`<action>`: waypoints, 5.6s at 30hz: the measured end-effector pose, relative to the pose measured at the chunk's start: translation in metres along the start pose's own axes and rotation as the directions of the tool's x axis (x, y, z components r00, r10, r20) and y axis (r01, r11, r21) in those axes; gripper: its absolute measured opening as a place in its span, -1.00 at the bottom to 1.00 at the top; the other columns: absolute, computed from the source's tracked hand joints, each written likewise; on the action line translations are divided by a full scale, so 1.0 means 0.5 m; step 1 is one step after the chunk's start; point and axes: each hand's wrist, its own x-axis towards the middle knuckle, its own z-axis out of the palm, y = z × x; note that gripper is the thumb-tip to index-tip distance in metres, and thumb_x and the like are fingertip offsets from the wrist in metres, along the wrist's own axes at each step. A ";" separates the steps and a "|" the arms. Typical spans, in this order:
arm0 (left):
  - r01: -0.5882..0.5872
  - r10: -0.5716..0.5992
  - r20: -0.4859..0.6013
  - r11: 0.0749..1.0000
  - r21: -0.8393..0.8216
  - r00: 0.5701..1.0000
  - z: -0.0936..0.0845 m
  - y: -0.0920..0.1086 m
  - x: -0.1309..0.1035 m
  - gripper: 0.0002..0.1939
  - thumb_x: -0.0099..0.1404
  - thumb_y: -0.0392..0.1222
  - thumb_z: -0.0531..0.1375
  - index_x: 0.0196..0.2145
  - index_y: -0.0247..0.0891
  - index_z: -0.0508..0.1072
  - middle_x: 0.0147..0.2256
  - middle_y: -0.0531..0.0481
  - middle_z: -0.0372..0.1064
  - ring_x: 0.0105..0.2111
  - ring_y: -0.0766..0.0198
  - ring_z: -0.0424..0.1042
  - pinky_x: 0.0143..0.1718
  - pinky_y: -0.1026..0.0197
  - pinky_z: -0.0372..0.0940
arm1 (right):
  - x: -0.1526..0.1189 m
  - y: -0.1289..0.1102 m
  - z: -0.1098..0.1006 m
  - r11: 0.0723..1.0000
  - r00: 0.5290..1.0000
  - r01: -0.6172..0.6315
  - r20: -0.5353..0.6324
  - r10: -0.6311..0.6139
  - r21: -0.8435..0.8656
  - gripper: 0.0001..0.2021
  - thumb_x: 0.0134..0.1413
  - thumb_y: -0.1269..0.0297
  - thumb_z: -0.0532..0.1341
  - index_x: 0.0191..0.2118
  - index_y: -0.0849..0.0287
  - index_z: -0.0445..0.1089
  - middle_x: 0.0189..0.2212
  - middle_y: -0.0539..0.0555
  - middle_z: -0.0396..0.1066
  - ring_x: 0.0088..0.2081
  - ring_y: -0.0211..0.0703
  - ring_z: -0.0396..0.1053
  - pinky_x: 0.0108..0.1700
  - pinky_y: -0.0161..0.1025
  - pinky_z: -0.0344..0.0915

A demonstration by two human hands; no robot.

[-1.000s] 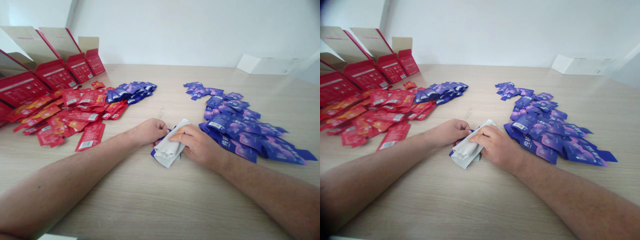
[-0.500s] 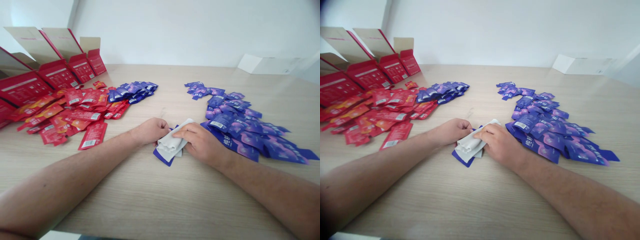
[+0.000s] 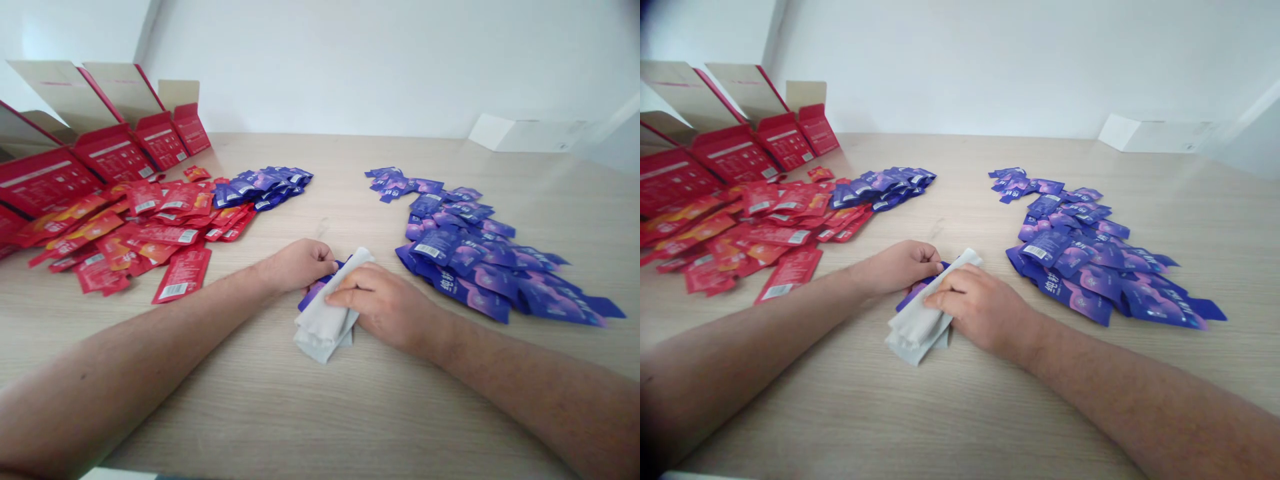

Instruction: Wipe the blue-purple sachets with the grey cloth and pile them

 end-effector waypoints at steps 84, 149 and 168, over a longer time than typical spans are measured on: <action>-0.078 0.083 -0.024 0.987 0.143 0.996 -0.004 -0.005 0.001 -0.69 0.25 0.08 0.12 -0.45 -0.21 0.38 -0.60 0.14 0.27 -0.62 0.38 0.21 -0.60 0.29 0.07 | -0.004 0.002 -0.007 0.997 0.998 -0.067 -0.014 0.067 -0.023 -0.65 0.13 0.56 0.18 0.00 0.12 0.47 -0.14 0.11 0.47 -0.06 -0.08 0.36 0.02 -0.10 0.32; -0.118 0.126 -0.029 0.977 0.178 0.992 -0.006 -0.006 0.001 -0.69 0.26 0.07 0.14 -0.44 -0.23 0.40 -0.55 0.13 0.29 -0.56 0.39 0.21 -0.56 0.30 0.10 | -0.006 -0.004 0.001 0.998 0.999 0.010 0.036 -0.008 -0.060 -0.74 0.24 0.42 0.15 0.00 0.14 0.45 -0.13 0.12 0.44 -0.06 -0.06 0.31 0.02 -0.09 0.30; -0.076 0.081 -0.026 0.986 0.151 0.996 -0.003 -0.003 0.000 -0.68 0.27 0.08 0.12 -0.44 -0.22 0.37 -0.60 0.14 0.26 -0.62 0.38 0.21 -0.62 0.31 0.06 | -0.007 0.003 -0.004 0.996 0.996 -0.083 -0.024 0.082 -0.043 -0.63 0.10 0.58 0.18 0.00 0.13 0.45 -0.14 0.11 0.44 -0.07 -0.07 0.33 0.03 -0.10 0.29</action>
